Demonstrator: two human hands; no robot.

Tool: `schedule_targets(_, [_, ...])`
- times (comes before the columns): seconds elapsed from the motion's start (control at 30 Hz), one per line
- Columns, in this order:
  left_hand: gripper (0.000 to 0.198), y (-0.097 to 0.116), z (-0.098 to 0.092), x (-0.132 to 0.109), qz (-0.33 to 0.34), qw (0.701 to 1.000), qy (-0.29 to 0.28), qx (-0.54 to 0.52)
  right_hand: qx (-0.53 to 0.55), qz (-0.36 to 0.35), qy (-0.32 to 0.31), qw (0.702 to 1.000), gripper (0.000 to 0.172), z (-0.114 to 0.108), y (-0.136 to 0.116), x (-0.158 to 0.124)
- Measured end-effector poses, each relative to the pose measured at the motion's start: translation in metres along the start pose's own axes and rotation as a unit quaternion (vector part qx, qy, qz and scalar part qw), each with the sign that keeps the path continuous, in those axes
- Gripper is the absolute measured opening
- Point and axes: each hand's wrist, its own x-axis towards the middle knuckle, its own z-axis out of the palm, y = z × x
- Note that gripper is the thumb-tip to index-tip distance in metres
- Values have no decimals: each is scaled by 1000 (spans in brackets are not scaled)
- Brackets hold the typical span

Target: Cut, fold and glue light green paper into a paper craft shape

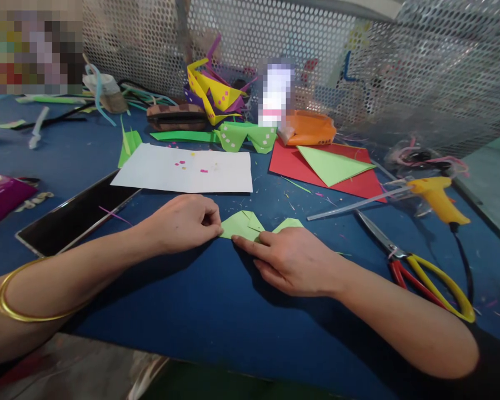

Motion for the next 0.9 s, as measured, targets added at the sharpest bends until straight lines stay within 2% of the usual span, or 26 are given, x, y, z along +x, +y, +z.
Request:
schedule_targets(0.2, [16,1,1,0,4,1000,2,31,-3,14,-9,1000,51,-7,-4,3])
schedule_targets(0.4, [19,-6,1,0,0,1000,3,-6,-39,10,-17,999,51,-7,-9,12])
schedule_targets(0.6, [19,-12,-5,2,-16,998,-33,-44,-25,7,-15,1000,51,-2,-5,11])
schedule_targets(0.9, [16,-8,-2,1,35,997,-18,67,-52,3,-6,999,51,-4,-10,12])
